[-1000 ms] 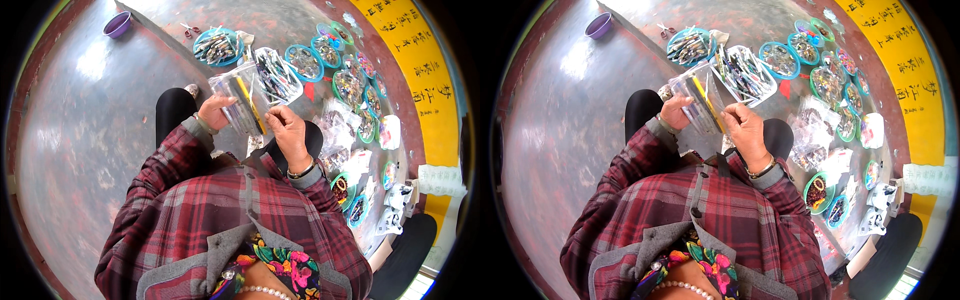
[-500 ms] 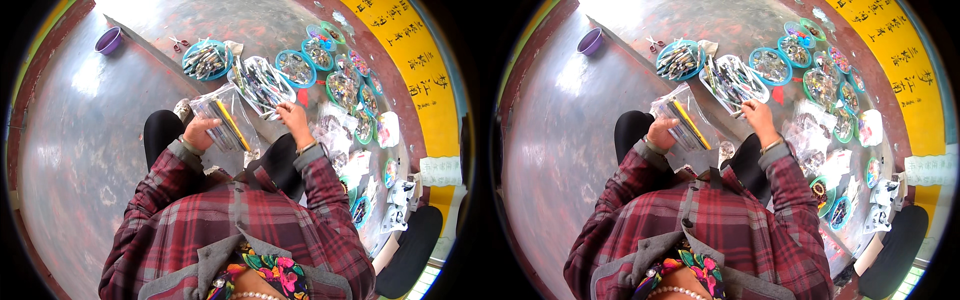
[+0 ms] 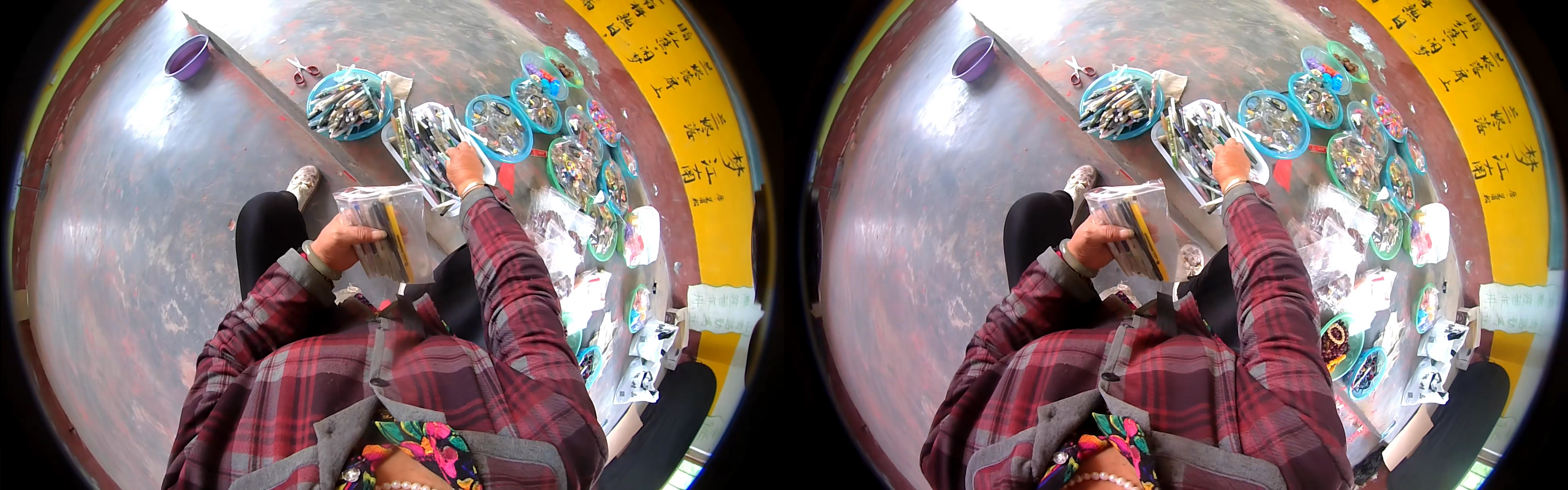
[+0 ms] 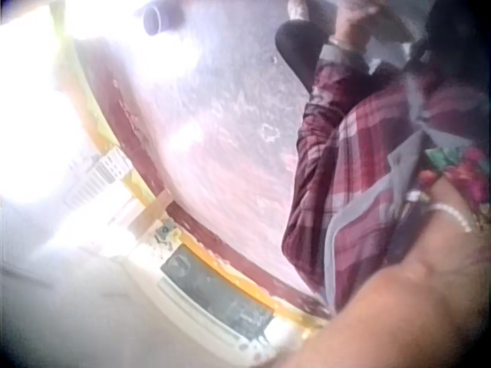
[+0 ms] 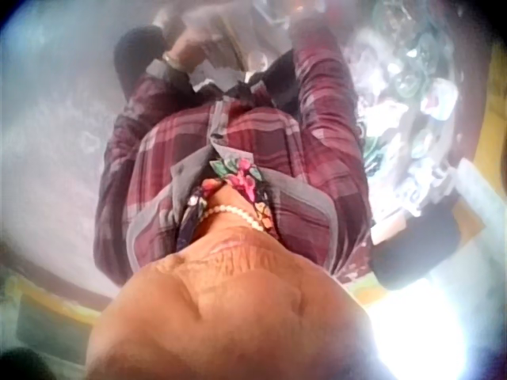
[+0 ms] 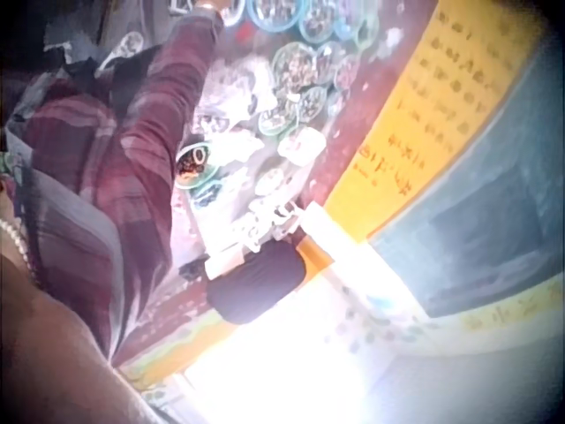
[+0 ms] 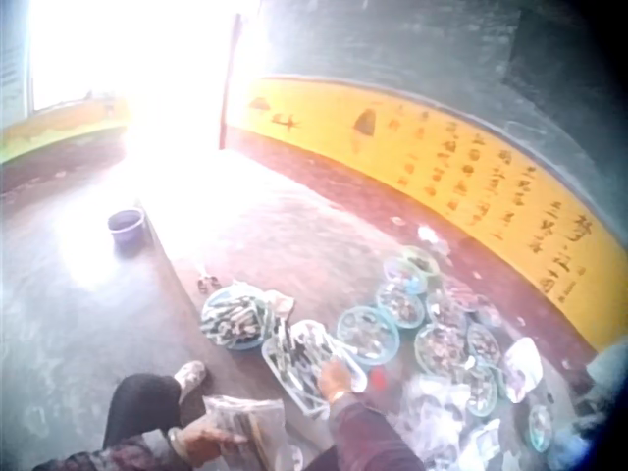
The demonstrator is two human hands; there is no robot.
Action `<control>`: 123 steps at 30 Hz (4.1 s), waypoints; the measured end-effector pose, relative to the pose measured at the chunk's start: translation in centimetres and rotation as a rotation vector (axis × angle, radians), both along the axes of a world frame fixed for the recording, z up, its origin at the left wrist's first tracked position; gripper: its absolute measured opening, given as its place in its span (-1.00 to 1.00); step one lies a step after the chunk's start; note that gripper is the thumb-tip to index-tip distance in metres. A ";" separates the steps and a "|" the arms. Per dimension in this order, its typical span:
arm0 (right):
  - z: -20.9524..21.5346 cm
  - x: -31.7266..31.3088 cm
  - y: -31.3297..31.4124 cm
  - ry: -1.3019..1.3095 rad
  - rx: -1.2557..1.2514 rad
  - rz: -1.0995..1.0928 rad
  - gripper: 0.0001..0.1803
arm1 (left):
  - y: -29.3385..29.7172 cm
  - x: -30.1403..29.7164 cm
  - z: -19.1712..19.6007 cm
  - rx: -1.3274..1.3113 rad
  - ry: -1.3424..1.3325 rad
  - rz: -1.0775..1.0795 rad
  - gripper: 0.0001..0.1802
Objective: The person sits on the floor and organizes various stationery items, including pens, pencils, and scissors, into a clear plastic bag. They pick up items from a tray and the floor, inspect them, and place them into the bag one by one.
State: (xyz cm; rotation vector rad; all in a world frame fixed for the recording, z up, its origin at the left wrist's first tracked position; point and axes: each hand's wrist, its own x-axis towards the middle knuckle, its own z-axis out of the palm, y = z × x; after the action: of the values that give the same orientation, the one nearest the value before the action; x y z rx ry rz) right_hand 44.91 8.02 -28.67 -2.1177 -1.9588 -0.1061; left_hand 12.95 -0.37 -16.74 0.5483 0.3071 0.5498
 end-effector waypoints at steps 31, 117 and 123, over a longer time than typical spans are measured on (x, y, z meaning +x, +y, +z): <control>19.5 -3.3 -15.1 1.992 0.329 -0.096 -0.80 | -0.7 1.0 -0.3 0.191 0.126 -0.138 -0.33; 25.9 -7.0 -12.8 1.357 -0.420 0.074 -0.77 | -1.3 0.8 -2.5 0.168 0.100 -0.335 -0.50; 27.6 -6.8 -12.7 1.222 -0.308 0.166 -0.79 | -1.4 0.7 -1.7 0.167 0.113 -0.329 -0.52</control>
State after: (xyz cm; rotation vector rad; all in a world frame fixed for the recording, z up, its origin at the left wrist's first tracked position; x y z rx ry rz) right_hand 38.12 -4.73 -1.06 -1.4583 -1.3526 1.2548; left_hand 13.60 -1.81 -18.44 0.7761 0.2718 0.2270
